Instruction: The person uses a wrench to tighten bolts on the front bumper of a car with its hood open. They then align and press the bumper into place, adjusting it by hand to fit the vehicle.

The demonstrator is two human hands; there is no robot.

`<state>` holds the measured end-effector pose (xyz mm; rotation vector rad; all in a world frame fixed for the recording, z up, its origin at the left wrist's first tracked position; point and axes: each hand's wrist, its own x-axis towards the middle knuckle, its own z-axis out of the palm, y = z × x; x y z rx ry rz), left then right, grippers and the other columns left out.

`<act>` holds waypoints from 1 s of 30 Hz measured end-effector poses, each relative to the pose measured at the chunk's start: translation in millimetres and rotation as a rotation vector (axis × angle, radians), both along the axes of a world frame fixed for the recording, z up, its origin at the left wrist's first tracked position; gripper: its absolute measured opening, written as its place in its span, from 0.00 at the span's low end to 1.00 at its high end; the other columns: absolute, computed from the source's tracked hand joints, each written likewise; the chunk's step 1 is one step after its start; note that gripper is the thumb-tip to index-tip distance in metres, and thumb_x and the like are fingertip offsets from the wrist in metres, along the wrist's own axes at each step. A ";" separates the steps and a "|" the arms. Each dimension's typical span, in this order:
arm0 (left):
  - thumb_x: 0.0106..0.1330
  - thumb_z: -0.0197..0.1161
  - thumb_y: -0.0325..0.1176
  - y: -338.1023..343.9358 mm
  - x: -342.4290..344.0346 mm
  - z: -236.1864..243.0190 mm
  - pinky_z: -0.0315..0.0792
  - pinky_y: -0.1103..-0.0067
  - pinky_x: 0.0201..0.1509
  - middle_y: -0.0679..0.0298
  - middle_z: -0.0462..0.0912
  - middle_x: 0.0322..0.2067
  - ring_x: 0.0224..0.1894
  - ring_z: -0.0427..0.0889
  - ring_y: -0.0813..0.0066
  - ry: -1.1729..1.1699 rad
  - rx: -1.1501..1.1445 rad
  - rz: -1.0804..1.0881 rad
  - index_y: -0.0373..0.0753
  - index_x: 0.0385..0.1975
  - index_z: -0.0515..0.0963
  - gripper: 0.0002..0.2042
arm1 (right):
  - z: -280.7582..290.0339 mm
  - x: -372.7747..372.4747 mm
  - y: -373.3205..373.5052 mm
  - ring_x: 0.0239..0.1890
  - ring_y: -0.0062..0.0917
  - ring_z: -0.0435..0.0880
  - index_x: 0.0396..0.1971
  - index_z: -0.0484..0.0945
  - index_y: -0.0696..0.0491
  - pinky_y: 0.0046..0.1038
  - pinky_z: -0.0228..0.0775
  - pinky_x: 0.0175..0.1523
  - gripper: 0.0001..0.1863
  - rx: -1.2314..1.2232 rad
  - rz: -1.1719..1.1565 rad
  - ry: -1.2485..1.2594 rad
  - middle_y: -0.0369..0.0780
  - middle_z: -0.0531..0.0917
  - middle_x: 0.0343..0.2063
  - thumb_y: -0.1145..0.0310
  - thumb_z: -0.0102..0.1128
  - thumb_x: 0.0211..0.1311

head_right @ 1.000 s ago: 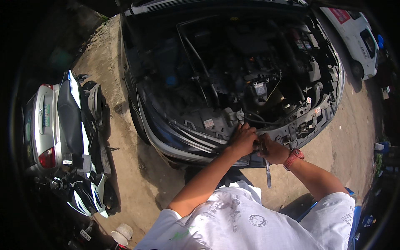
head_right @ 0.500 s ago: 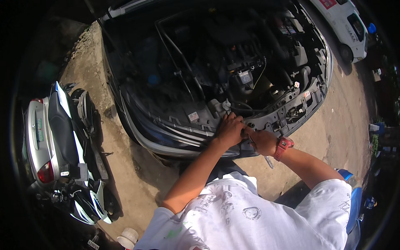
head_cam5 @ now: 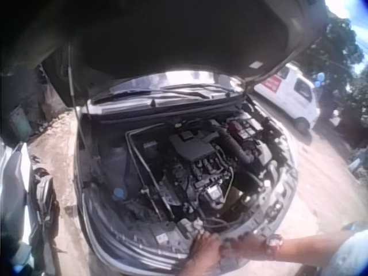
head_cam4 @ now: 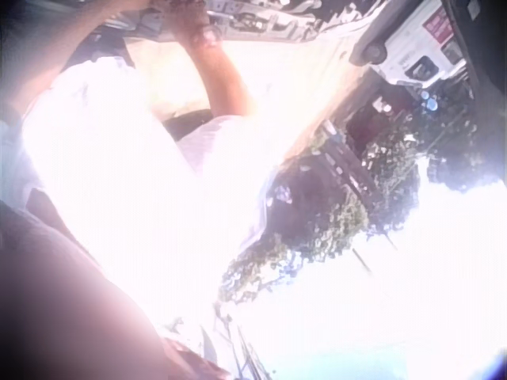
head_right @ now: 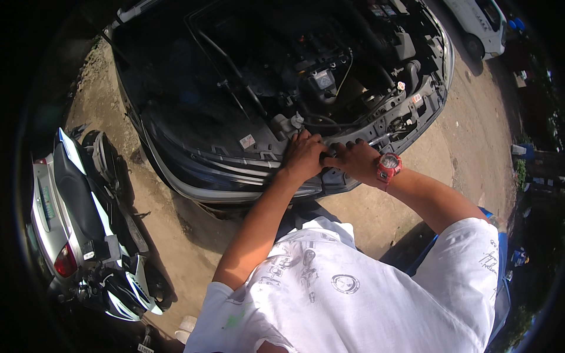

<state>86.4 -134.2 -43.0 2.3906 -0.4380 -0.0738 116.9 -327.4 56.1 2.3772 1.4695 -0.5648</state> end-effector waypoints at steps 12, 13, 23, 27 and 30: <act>0.55 0.81 0.39 1.2 1.3 1.1 0.65 0.61 0.72 0.67 0.85 0.47 0.59 0.78 0.59 -0.003 0.018 -0.036 0.50 0.41 0.92 0.13 | -1.1 4.6 -1.6 0.41 0.43 0.92 0.63 0.69 0.55 0.47 0.82 0.43 0.23 -0.030 -0.182 -0.022 0.54 0.88 0.39 0.64 0.58 0.72; 0.55 0.81 0.40 1.5 0.8 2.3 0.65 0.61 0.72 0.67 0.85 0.47 0.59 0.78 0.59 0.003 0.009 -0.034 0.49 0.42 0.92 0.14 | -0.3 4.9 -1.9 0.41 0.43 0.92 0.63 0.69 0.54 0.47 0.82 0.42 0.23 -0.039 -0.298 0.029 0.52 0.89 0.38 0.65 0.58 0.72; 0.56 0.81 0.41 2.9 3.2 2.4 0.66 0.60 0.71 0.67 0.85 0.49 0.60 0.77 0.58 0.005 0.035 -0.060 0.49 0.43 0.91 0.15 | -16.7 -3.2 -15.6 0.45 0.51 0.89 0.60 0.75 0.46 0.49 0.81 0.48 0.22 0.276 -0.292 -0.077 0.50 0.88 0.40 0.66 0.63 0.67; 0.57 0.80 0.42 2.8 1.9 1.3 0.66 0.61 0.71 0.67 0.84 0.49 0.61 0.77 0.58 -0.007 0.021 -0.058 0.48 0.42 0.91 0.14 | -7.2 10.3 -28.2 0.44 0.51 0.89 0.58 0.76 0.48 0.49 0.81 0.48 0.19 0.295 -0.612 0.143 0.50 0.88 0.40 0.68 0.60 0.68; 0.59 0.78 0.40 3.8 1.3 2.7 0.66 0.61 0.70 0.66 0.84 0.48 0.60 0.77 0.59 -0.032 0.016 -0.069 0.48 0.41 0.91 0.12 | 8.7 7.1 -39.0 0.43 0.52 0.88 0.58 0.75 0.50 0.49 0.79 0.47 0.19 0.257 -0.749 0.122 0.52 0.88 0.39 0.70 0.61 0.68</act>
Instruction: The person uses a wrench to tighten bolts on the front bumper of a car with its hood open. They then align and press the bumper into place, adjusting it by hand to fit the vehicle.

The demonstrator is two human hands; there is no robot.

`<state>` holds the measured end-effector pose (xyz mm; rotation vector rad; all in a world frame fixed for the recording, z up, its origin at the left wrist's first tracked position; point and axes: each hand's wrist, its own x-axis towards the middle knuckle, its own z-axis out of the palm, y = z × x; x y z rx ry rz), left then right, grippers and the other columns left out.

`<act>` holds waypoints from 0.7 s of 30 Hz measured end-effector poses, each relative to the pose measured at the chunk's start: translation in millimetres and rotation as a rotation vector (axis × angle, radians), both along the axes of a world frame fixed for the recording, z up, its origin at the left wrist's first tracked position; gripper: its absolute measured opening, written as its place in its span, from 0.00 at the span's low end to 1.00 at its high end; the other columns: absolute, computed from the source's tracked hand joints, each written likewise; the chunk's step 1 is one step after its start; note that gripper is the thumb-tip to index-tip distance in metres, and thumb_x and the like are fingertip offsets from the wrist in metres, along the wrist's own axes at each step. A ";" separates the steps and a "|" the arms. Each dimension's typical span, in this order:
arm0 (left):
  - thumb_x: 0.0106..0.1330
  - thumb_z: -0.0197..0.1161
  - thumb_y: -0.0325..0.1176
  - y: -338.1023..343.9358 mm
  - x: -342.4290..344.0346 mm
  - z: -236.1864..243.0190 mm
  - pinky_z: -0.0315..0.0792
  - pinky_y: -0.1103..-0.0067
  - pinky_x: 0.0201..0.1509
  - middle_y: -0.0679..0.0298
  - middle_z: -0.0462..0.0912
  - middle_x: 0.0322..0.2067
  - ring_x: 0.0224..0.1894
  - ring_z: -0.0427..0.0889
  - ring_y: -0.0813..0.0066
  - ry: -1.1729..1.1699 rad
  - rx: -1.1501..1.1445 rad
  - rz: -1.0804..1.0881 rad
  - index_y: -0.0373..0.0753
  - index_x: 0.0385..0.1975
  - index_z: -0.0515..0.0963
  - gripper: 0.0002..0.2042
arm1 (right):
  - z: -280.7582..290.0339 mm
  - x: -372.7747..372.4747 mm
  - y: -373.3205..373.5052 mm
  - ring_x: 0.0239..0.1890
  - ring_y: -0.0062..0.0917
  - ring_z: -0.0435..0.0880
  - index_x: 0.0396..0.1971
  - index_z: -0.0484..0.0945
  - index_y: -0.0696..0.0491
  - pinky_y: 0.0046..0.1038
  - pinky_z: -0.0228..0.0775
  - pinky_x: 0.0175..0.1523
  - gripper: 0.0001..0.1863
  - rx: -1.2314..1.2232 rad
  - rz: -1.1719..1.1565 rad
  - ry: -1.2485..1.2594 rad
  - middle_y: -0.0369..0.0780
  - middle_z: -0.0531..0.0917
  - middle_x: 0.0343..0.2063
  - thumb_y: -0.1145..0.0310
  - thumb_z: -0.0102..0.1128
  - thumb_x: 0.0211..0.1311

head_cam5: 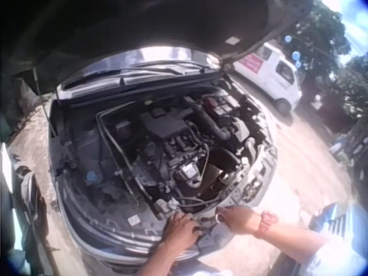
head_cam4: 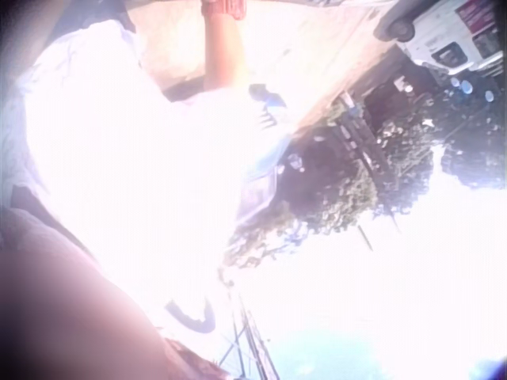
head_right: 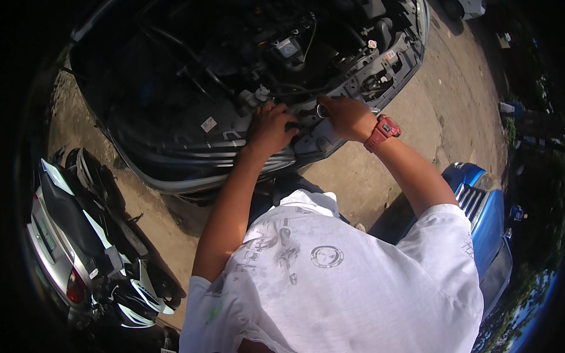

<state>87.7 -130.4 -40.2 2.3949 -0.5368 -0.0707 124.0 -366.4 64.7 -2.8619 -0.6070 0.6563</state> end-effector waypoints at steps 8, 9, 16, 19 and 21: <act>0.59 0.72 0.30 -16.0 14.1 9.3 0.66 0.64 0.67 0.62 0.89 0.37 0.56 0.81 0.61 -0.153 0.198 -0.242 0.42 0.34 0.91 0.05 | 23.9 -73.3 -16.0 0.41 0.56 0.84 0.55 0.70 0.58 0.47 0.73 0.45 0.19 0.373 -0.423 -0.043 0.56 0.83 0.33 0.73 0.65 0.68; 0.58 0.71 0.28 -20.7 15.9 10.2 0.66 0.64 0.67 0.61 0.89 0.35 0.55 0.81 0.61 -0.164 0.291 -0.287 0.41 0.33 0.90 0.05 | 24.4 -84.8 -16.0 0.41 0.57 0.84 0.55 0.69 0.57 0.47 0.73 0.45 0.20 0.417 -0.461 0.013 0.56 0.83 0.33 0.74 0.65 0.67; 0.55 0.69 0.26 -30.3 19.9 13.2 0.67 0.66 0.67 0.58 0.90 0.31 0.52 0.84 0.61 -0.256 0.418 -0.420 0.38 0.30 0.89 0.05 | 16.7 -135.5 -10.2 0.39 0.58 0.82 0.56 0.66 0.57 0.49 0.71 0.43 0.22 0.510 -0.608 0.131 0.56 0.82 0.32 0.76 0.64 0.66; 0.60 0.69 0.30 -26.7 22.8 14.0 0.64 0.66 0.67 0.60 0.89 0.30 0.54 0.82 0.64 -0.240 0.405 -0.392 0.42 0.29 0.89 0.03 | 8.0 -133.4 -7.4 0.39 0.60 0.82 0.56 0.65 0.59 0.52 0.70 0.42 0.22 0.524 -0.559 0.097 0.57 0.82 0.31 0.74 0.64 0.68; 0.59 0.72 0.31 -24.1 22.3 15.0 0.65 0.66 0.66 0.60 0.89 0.33 0.55 0.81 0.63 -0.155 0.326 -0.336 0.41 0.33 0.89 0.05 | 3.0 -125.6 -3.2 0.38 0.60 0.82 0.56 0.65 0.61 0.52 0.70 0.42 0.22 0.495 -0.516 0.082 0.58 0.82 0.31 0.70 0.64 0.70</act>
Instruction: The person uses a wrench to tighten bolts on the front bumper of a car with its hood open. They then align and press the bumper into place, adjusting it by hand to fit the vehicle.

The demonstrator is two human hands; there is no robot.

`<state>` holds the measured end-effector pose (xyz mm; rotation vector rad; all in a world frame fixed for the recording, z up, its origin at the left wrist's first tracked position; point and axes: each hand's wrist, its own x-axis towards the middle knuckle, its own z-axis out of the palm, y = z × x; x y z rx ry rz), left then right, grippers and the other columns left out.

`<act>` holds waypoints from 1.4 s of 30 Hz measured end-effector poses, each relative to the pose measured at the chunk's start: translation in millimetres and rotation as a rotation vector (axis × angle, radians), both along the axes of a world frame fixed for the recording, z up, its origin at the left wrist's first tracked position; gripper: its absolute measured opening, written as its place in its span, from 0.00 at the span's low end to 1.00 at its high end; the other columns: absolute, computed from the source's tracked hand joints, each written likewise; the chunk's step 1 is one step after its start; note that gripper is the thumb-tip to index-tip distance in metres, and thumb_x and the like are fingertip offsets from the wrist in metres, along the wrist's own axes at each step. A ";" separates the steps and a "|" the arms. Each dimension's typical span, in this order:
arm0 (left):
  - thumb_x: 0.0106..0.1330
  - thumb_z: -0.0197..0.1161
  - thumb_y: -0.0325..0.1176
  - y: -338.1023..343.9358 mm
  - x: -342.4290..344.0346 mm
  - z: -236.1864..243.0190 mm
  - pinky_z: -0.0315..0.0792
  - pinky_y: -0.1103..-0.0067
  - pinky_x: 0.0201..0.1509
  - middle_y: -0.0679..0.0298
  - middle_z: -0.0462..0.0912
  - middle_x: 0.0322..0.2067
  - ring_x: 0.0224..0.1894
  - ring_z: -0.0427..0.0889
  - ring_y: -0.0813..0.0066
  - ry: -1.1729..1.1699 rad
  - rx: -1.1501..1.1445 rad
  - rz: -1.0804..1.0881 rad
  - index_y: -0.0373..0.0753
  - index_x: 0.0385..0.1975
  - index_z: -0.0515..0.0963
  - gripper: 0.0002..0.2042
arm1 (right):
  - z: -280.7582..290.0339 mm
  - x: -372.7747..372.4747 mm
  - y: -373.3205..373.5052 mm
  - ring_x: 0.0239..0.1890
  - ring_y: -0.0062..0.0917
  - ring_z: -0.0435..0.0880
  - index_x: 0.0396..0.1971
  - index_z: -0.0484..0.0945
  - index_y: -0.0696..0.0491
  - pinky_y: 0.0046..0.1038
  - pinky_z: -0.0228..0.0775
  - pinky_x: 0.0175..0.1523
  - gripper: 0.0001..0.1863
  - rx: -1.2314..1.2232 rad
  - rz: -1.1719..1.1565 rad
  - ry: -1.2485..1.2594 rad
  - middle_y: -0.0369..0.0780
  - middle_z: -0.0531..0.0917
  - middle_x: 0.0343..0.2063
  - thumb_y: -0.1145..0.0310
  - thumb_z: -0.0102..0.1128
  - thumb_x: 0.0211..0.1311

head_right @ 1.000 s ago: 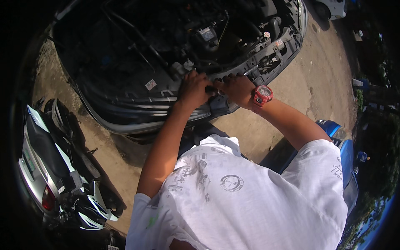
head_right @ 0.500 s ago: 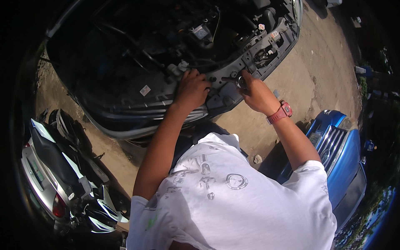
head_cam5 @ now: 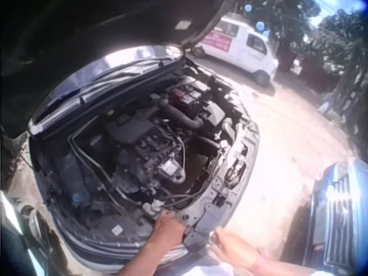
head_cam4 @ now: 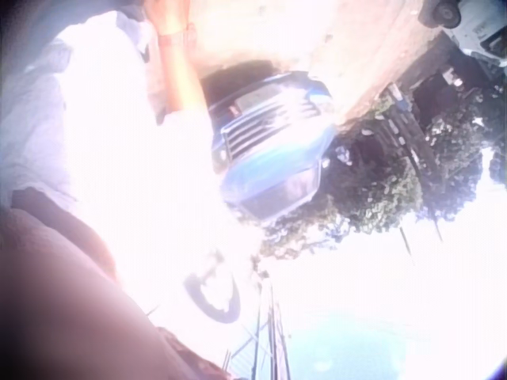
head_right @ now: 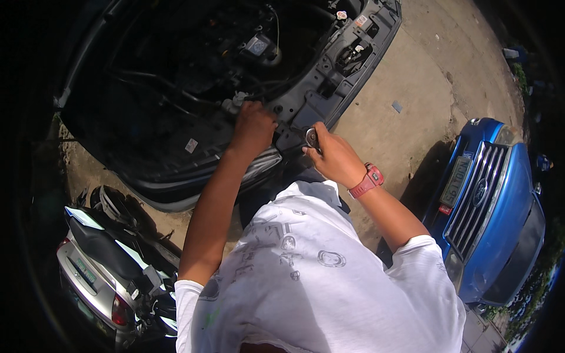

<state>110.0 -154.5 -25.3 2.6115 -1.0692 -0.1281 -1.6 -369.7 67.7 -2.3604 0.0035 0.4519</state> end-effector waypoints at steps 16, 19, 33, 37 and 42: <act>0.57 0.78 0.34 19.3 -24.6 -11.5 0.70 0.62 0.66 0.64 0.87 0.46 0.57 0.78 0.56 0.099 -0.379 0.235 0.43 0.46 0.88 0.16 | -37.1 66.3 36.0 0.41 0.61 0.85 0.49 0.68 0.64 0.52 0.75 0.47 0.28 -0.067 0.140 -0.031 0.63 0.84 0.31 0.50 0.63 0.74; 0.59 0.76 0.34 21.2 -24.4 -10.4 0.69 0.61 0.66 0.64 0.86 0.46 0.58 0.77 0.58 0.117 -0.368 0.231 0.43 0.42 0.89 0.12 | -31.5 73.1 41.4 0.39 0.52 0.90 0.52 0.66 0.65 0.49 0.83 0.44 0.31 0.003 0.066 0.193 0.59 0.85 0.36 0.49 0.62 0.76; 0.63 0.71 0.34 15.1 -21.4 -10.2 0.70 0.58 0.61 0.60 0.86 0.40 0.53 0.79 0.54 0.070 -0.332 0.184 0.37 0.35 0.84 0.08 | -33.4 99.6 63.3 0.35 0.44 0.93 0.64 0.60 0.67 0.41 0.89 0.31 0.34 0.040 0.020 0.488 0.56 0.85 0.44 0.56 0.64 0.75; 0.62 0.71 0.33 14.6 -22.3 -9.2 0.69 0.57 0.61 0.60 0.87 0.41 0.53 0.79 0.52 0.074 -0.398 0.155 0.38 0.38 0.84 0.09 | -50.6 106.1 56.4 0.40 0.45 0.93 0.66 0.63 0.65 0.44 0.87 0.35 0.34 -0.445 0.624 0.168 0.56 0.87 0.44 0.60 0.66 0.71; 0.59 0.71 0.31 14.1 -21.4 -15.8 0.69 0.57 0.62 0.57 0.86 0.41 0.53 0.79 0.50 0.036 -0.415 0.116 0.37 0.39 0.84 0.10 | -54.5 105.7 48.0 0.40 0.45 0.92 0.68 0.61 0.68 0.46 0.86 0.37 0.38 -0.358 0.476 0.231 0.57 0.87 0.44 0.61 0.67 0.68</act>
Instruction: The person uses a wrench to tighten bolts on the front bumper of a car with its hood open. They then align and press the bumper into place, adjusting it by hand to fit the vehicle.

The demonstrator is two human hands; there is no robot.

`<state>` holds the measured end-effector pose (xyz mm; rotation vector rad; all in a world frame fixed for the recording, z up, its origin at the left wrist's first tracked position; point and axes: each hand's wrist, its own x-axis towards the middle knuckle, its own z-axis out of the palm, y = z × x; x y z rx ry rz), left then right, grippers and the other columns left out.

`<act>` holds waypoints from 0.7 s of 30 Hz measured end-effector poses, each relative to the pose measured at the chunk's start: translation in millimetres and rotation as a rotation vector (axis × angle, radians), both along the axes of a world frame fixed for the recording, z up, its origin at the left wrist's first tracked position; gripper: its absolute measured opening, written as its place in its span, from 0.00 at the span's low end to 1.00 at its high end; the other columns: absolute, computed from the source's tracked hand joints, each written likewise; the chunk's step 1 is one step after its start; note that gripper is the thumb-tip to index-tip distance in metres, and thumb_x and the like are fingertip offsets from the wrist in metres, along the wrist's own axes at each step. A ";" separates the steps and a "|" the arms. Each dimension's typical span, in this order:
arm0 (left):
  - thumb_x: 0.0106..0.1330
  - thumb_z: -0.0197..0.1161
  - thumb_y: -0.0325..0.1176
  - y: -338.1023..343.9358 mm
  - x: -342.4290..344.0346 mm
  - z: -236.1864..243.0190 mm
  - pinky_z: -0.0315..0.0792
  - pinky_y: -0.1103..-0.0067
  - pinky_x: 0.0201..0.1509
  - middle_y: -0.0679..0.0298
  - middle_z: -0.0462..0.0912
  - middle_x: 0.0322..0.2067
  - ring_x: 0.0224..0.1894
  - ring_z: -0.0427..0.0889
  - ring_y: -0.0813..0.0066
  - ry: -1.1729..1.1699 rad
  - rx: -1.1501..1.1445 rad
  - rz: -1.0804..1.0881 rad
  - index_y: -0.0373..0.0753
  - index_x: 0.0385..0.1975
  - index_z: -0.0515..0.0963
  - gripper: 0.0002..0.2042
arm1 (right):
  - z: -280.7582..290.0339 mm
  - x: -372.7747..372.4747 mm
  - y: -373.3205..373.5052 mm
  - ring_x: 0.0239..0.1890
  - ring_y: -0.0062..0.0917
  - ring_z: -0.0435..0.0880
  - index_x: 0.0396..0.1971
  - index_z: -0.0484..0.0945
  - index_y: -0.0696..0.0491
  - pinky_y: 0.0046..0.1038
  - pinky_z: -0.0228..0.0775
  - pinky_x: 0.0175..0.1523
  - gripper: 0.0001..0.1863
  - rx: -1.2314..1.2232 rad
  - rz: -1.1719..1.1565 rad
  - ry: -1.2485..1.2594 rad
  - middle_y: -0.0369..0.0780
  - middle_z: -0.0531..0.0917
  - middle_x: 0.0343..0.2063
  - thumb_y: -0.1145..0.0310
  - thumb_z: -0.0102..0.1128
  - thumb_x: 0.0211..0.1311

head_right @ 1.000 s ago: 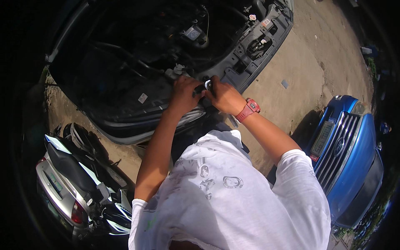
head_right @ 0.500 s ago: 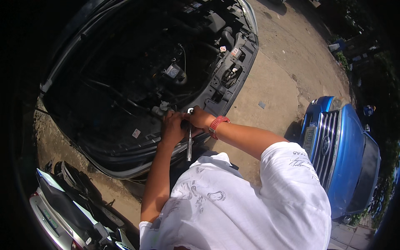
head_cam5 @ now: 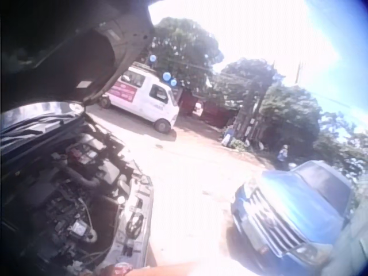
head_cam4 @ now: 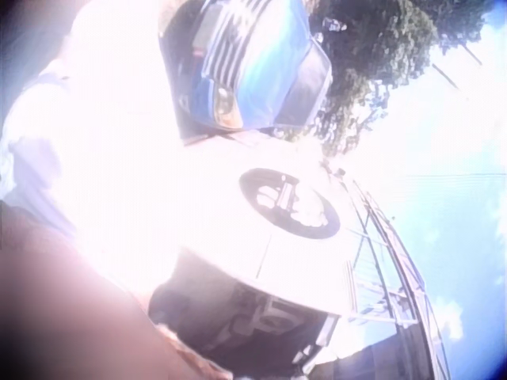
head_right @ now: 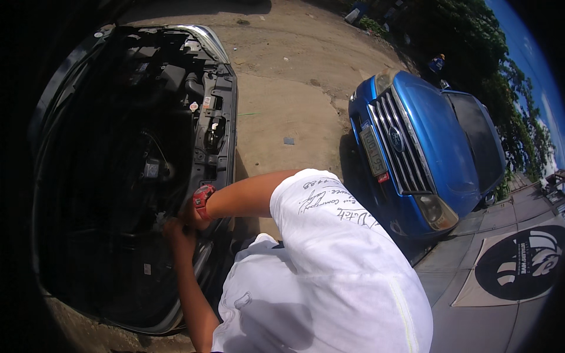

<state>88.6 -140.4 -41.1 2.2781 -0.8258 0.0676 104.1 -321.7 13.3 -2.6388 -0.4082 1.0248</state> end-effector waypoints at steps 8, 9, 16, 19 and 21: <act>0.55 0.71 0.28 0.4 2.8 0.0 0.71 0.55 0.60 0.53 0.86 0.40 0.51 0.80 0.46 -0.019 0.078 -0.008 0.36 0.39 0.84 0.12 | -14.1 -18.9 15.9 0.40 0.46 0.92 0.69 0.57 0.73 0.50 0.84 0.39 0.43 0.085 -0.253 0.086 0.57 0.87 0.42 0.62 0.67 0.65; 0.56 0.71 0.28 0.2 2.5 3.0 0.71 0.55 0.60 0.53 0.86 0.40 0.51 0.80 0.46 -0.011 0.088 0.013 0.36 0.39 0.84 0.11 | -23.5 -14.9 14.1 0.40 0.47 0.92 0.69 0.57 0.74 0.51 0.84 0.39 0.42 -0.115 0.081 -0.057 0.56 0.87 0.40 0.62 0.67 0.65; 0.62 0.72 0.33 -3.9 1.0 9.6 0.69 0.56 0.62 0.55 0.88 0.41 0.53 0.80 0.49 0.023 0.012 0.011 0.39 0.41 0.85 0.10 | -72.3 13.0 9.3 0.41 0.47 0.92 0.71 0.69 0.51 0.53 0.83 0.40 0.32 -0.268 0.228 -0.224 0.45 0.89 0.33 0.54 0.60 0.71; 0.58 0.73 0.31 -2.3 0.9 6.9 0.68 0.56 0.63 0.57 0.88 0.40 0.54 0.80 0.51 0.043 0.066 0.040 0.39 0.37 0.85 0.09 | -59.5 3.0 9.8 0.42 0.47 0.92 0.67 0.72 0.45 0.52 0.83 0.41 0.25 -0.133 -0.090 0.032 0.45 0.89 0.35 0.54 0.57 0.73; 0.57 0.75 0.31 -1.4 0.0 5.9 0.68 0.57 0.63 0.59 0.88 0.40 0.54 0.80 0.53 0.030 0.096 0.064 0.41 0.36 0.85 0.09 | -43.2 -5.8 11.7 0.42 0.47 0.92 0.64 0.75 0.40 0.51 0.84 0.41 0.22 -0.212 -0.087 -0.064 0.44 0.90 0.37 0.54 0.56 0.74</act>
